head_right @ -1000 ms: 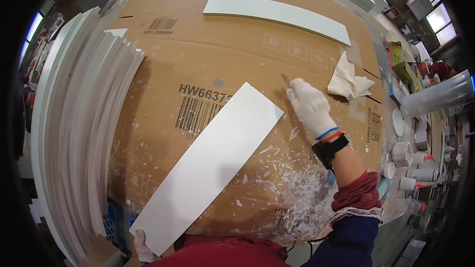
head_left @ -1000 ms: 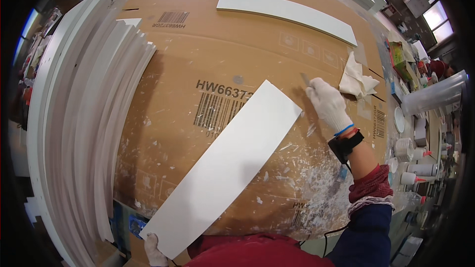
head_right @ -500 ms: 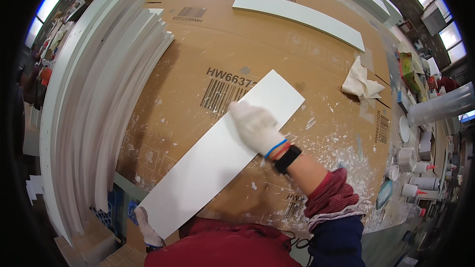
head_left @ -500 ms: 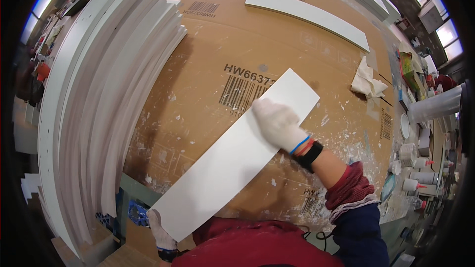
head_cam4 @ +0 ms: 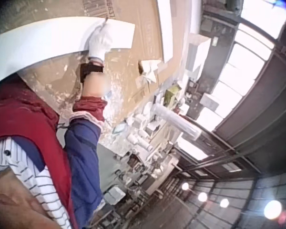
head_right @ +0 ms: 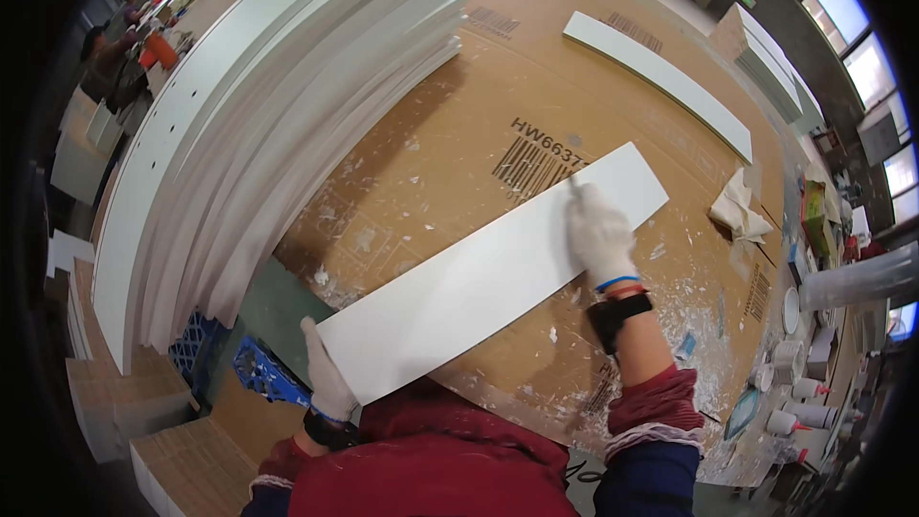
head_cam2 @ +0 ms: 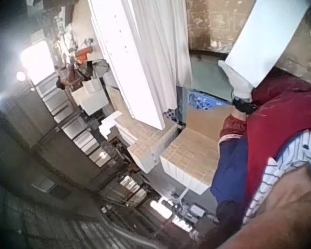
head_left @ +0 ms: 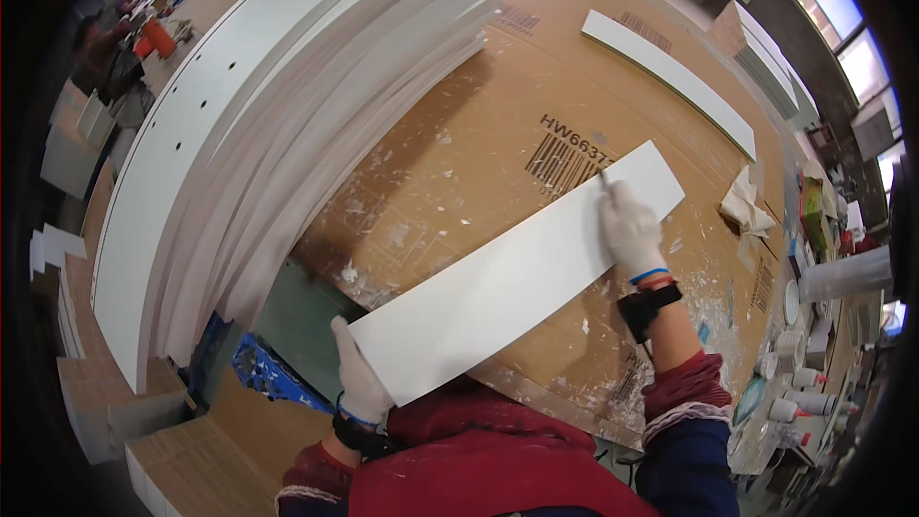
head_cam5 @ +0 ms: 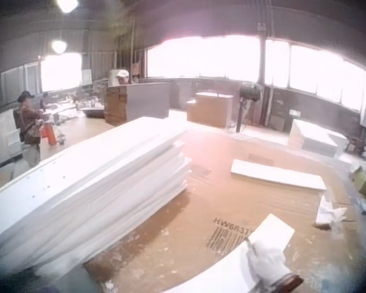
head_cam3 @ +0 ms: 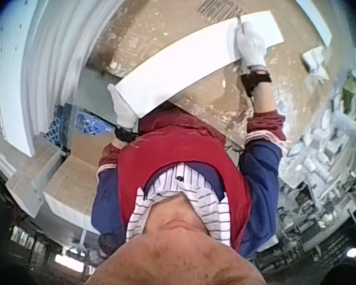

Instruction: The person sands the edges and surfaces of white rectangular panels using a sanding block and a utility knife. They repeatedly flip and reposition each panel on a cardboard-covered workbench, then place the finished pieces onto a growing stack to the left.

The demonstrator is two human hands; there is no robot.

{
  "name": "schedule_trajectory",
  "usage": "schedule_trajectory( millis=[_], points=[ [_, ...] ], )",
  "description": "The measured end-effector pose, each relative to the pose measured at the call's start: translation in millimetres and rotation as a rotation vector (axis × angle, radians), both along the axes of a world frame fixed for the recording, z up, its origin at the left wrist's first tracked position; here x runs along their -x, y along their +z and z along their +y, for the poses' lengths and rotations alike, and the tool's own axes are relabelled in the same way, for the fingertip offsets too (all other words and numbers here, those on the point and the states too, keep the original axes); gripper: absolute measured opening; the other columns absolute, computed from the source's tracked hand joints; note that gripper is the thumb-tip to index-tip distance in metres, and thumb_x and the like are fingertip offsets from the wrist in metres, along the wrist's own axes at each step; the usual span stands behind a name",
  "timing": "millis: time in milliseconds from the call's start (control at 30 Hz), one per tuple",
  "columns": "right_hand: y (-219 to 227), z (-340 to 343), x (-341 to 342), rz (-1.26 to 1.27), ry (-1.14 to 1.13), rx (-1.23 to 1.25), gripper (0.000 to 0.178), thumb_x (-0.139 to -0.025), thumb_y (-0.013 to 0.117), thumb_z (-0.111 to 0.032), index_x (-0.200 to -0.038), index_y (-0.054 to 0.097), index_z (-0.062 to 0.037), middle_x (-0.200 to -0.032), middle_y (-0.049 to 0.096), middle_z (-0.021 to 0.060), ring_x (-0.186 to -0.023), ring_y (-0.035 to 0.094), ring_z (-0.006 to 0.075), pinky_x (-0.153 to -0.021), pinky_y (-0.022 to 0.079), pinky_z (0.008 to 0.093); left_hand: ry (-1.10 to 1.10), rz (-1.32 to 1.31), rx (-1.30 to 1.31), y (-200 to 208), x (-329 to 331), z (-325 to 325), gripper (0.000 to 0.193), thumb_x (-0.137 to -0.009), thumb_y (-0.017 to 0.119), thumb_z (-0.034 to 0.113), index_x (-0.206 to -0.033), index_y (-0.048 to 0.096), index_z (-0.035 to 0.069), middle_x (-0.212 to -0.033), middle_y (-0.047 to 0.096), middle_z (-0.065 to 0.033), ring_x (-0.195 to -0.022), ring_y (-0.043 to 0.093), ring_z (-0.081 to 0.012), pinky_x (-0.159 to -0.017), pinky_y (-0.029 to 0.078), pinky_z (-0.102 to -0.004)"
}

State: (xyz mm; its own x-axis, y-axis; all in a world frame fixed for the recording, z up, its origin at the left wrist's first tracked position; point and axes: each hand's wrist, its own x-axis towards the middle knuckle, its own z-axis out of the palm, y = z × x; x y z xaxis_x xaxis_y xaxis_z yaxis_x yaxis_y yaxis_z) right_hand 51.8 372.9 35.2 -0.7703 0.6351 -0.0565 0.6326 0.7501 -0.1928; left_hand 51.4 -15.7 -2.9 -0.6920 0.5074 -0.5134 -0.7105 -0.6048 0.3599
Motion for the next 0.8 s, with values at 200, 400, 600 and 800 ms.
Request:
schedule_trajectory(
  millis=[200,400,600,800],
  points=[
    [-7,-35,-5,0.132,0.272,-0.171,0.012,-0.093,0.049,-0.02,-0.094,0.055,-0.0098,-0.082,0.064,0.0176,-0.068,0.065,0.0353,-0.057,0.052,0.0461,-0.097,-0.123,-0.275,-13,0,27,0.083,-0.094,0.024,0.069,-0.143,0.034,0.003,-0.139,0.048,-0.0156,-0.127,0.046,-0.0337,-0.109,0.033,-0.046],
    [5,-231,-31,0.271,1.047,-0.383,0.009,-0.075,0.054,-0.018,-0.083,0.051,-0.0137,-0.066,0.046,0.0014,-0.054,0.051,0.0154,-0.048,0.037,0.0326,-0.081,-0.114,-0.136,-14,-1,25,0.076,-0.095,0.034,0.063,-0.138,0.037,0.0,-0.134,0.052,-0.0164,-0.119,0.053,-0.0313,-0.103,0.04,-0.0416],
    [-25,-168,-48,0.369,0.919,-0.17,0.025,-0.084,0.057,-0.019,-0.107,0.062,-0.0091,-0.112,0.062,0.0044,-0.092,0.064,0.0209,-0.068,0.052,0.0337,-0.215,1.237,1.127,-7,-3,20,0.073,-0.077,0.077,0.035,-0.121,0.035,-0.005,-0.107,0.063,-0.0143,-0.096,0.063,-0.0269,-0.083,0.049,-0.038],
    [-8,-25,-53,0.119,0.238,-0.278,0.02,-0.095,0.053,-0.029,-0.1,0.061,-0.0115,-0.077,0.066,0.0153,-0.067,0.066,0.032,-0.059,0.052,0.0422,-0.334,1.541,1.352,11,4,25,0.072,-0.073,0.081,0.03,-0.113,0.031,-0.003,-0.103,0.063,-0.0125,-0.092,0.062,-0.0241,-0.081,0.047,-0.035]
  ],
)
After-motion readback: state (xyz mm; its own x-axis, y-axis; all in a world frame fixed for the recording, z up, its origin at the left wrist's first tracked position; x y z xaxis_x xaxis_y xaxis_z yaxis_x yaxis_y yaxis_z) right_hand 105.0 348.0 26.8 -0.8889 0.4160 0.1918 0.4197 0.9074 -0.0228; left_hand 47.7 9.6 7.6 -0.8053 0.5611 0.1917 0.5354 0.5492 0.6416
